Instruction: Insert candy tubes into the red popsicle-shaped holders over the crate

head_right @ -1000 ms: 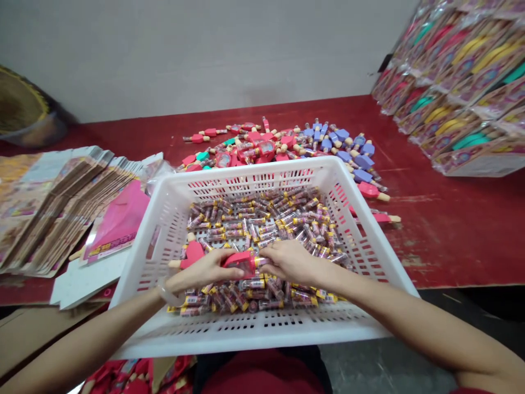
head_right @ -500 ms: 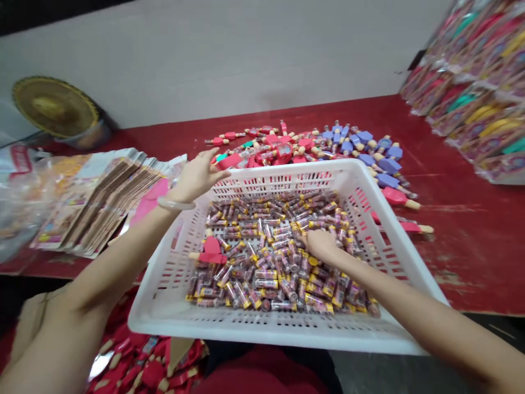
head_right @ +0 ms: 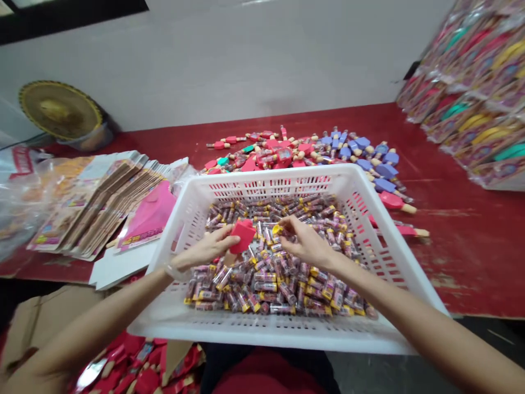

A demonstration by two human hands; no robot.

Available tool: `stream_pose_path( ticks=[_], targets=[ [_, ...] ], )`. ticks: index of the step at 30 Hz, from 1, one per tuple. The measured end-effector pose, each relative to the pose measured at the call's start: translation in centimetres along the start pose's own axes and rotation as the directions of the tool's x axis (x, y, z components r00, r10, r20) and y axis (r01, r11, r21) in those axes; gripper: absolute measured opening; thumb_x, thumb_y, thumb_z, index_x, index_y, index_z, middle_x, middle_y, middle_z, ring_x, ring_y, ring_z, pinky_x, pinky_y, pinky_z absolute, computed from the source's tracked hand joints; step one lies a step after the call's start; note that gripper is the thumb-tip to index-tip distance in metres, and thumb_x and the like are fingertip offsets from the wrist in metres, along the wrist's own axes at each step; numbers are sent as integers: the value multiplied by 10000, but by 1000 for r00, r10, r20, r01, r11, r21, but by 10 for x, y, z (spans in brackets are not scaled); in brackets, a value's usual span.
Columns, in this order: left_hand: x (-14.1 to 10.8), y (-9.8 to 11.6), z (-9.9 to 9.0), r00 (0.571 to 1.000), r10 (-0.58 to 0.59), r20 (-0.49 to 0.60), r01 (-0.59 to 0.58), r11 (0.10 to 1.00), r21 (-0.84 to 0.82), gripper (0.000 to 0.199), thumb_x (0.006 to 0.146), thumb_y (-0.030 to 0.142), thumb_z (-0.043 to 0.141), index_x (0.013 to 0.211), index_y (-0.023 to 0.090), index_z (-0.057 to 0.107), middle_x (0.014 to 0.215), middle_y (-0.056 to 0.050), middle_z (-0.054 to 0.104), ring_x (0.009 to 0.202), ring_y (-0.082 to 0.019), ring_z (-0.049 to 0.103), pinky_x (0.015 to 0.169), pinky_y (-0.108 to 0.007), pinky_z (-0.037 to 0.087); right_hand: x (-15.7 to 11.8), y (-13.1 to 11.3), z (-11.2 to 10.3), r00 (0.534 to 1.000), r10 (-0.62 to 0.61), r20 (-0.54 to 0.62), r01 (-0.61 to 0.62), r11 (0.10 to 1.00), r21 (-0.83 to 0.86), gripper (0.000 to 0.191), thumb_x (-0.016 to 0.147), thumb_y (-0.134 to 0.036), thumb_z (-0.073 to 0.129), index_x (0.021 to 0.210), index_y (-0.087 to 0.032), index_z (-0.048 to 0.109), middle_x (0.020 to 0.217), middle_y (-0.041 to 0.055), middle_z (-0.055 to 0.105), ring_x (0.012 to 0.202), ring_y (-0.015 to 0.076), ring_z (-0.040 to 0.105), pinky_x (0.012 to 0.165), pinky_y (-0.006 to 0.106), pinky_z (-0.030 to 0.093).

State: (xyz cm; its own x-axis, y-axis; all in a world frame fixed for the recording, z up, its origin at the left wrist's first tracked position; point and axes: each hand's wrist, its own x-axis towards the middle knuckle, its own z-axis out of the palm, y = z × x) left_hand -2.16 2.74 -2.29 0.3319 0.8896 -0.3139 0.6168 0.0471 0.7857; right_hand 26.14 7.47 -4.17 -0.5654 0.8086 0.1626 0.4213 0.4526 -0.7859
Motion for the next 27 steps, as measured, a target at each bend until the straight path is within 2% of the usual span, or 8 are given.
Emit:
stream_pose_path(
  ticks=[2,4,9,12,16,21,24,27],
  targets=[
    [2,18,12,998,36,49,-20,955,-296,397,934,523,415,1107,178,504,977,-55,620,792,-167,597,687,-279,486,-5,-11,-1,991,-131,27,133,988,-78,264,891,-250,467,1133,-164,525,985,87,597,858,207,589,773,341,483],
    [-1,25,24,993,32,110,13,926,-378,465,917,580,441,1157,183,473,878,-29,591,656,-141,553,590,-263,449,-9,-15,-2,974,-211,80,221,963,-154,264,912,-217,430,1153,-160,522,1034,110,581,906,224,584,796,369,481],
    [-11,17,28,992,123,4,-123,992,-37,432,860,597,581,966,179,559,849,-14,565,697,-133,486,621,-251,367,-17,-10,5,944,-283,168,319,913,-254,225,996,-321,498,1146,-157,536,968,89,636,817,206,617,703,318,478],
    [-15,17,22,990,134,45,-136,989,51,411,853,580,606,861,172,557,800,-4,545,702,-136,473,621,-250,338,-20,-9,11,900,-384,204,434,830,-352,272,1039,-356,441,1134,-132,566,931,95,649,778,208,620,643,312,457],
    [-15,15,26,973,-35,227,91,966,-243,454,835,610,608,779,170,515,646,32,458,548,-91,388,499,-233,247,-24,-17,15,830,-534,161,547,722,-425,257,1046,-331,454,1085,-115,588,890,95,662,759,203,622,631,322,454],
    [-10,1,38,826,-108,553,478,653,-587,535,746,645,685,648,189,423,430,96,241,359,-50,140,389,-267,72,-30,-29,14,790,-587,176,592,658,-465,203,1027,-237,490,1138,-87,570,828,72,644,693,192,579,595,331,435],
    [-9,-2,38,790,-95,606,531,602,-597,541,722,634,710,620,183,429,406,92,251,342,-43,135,388,-275,45,-33,-30,14,776,-597,204,612,635,-472,215,1020,-198,480,1173,-67,554,817,75,627,692,196,560,598,332,430],
    [-11,4,33,827,-103,552,458,693,-557,546,738,644,692,629,180,427,440,91,260,371,-46,154,396,-265,73,-34,-31,15,772,-605,195,611,623,-489,212,1016,-165,462,1172,-55,555,819,80,622,695,198,552,603,332,434]
  ],
)
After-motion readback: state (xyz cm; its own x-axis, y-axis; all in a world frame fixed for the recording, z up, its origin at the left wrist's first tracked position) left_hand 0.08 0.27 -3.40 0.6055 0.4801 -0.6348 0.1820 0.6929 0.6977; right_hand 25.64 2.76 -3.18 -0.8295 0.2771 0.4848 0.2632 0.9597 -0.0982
